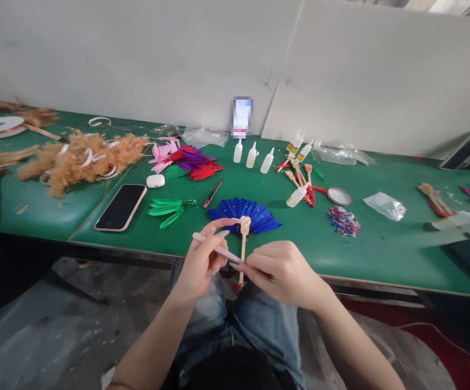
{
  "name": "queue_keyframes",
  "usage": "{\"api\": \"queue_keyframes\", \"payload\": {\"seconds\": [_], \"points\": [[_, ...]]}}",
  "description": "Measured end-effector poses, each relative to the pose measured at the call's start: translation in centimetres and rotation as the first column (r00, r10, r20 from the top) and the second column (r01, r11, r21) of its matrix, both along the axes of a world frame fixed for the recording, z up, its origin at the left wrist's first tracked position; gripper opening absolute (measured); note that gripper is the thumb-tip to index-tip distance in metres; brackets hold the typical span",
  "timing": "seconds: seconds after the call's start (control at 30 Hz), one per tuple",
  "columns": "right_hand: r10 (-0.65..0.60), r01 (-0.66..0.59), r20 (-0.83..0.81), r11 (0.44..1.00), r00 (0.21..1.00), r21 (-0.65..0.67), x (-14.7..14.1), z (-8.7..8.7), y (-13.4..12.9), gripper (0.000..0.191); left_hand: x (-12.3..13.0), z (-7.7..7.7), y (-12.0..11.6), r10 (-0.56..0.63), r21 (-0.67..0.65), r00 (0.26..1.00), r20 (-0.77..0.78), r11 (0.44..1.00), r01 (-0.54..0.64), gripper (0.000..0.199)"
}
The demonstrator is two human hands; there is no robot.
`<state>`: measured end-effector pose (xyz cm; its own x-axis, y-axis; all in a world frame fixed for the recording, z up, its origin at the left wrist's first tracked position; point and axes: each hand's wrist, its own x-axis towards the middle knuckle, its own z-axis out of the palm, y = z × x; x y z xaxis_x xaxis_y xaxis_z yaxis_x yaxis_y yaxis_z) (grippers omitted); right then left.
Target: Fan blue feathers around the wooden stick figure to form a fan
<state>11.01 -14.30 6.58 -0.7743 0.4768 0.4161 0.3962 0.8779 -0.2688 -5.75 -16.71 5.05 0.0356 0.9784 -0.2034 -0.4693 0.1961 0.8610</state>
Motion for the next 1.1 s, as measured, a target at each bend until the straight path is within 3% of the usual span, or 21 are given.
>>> {"api": "queue_keyframes", "payload": {"seconds": [0.1,0.17,0.27,0.4,0.57,0.67,0.73,0.8,0.97,1.1], "points": [[-0.043,0.038,0.031,0.990,0.999,0.139,-0.3,0.0,-0.4,0.036,-0.4,0.2,0.1,0.009,0.020,0.996,-0.089,1.000,-0.007,0.029],[-0.042,0.032,0.055,0.986,0.998,0.165,-0.5,0.1,-0.5,0.035,-0.7,0.4,0.2,0.000,0.036,0.991,-0.133,0.999,0.005,0.030],[-0.014,0.005,0.100,0.995,0.995,0.095,-0.6,0.3,-0.6,0.035,-1.0,0.6,0.4,-0.031,0.039,0.991,-0.128,0.999,0.037,0.031],[0.009,-0.012,0.068,0.999,0.998,0.048,-0.5,0.3,-0.4,0.034,-0.7,0.3,0.8,-0.045,-0.007,0.999,-0.009,0.999,0.045,0.033],[-0.105,0.082,-0.220,0.990,0.970,-0.111,0.0,-0.3,-0.8,0.033,-0.4,-0.3,0.9,0.155,0.005,0.958,0.239,0.987,-0.161,0.024],[-0.270,0.138,-0.393,0.933,0.879,-0.332,0.2,-0.5,-1.1,0.028,-0.4,-0.1,0.9,0.189,-0.009,0.933,0.306,0.981,-0.195,0.024],[-0.377,0.138,-0.436,0.862,0.817,-0.487,0.1,-0.6,-1.3,0.023,-0.2,0.2,0.8,0.162,-0.026,0.932,0.323,0.986,-0.162,0.025],[-0.442,0.139,-0.448,0.815,0.777,-0.563,-0.2,-0.6,-1.4,0.015,0.0,0.5,0.7,0.147,-0.027,0.931,0.334,0.989,-0.147,0.024],[-0.488,0.236,-0.479,0.837,0.730,-0.493,-1.1,-0.7,-1.6,0.004,0.4,0.9,0.4,0.171,-0.017,0.930,0.326,0.984,-0.175,0.023],[-0.442,0.175,-0.498,0.852,0.746,-0.494,-2.0,-0.2,-1.3,0.018,0.7,0.9,0.1,0.189,-0.028,0.935,0.301,0.981,-0.190,0.024]]}}
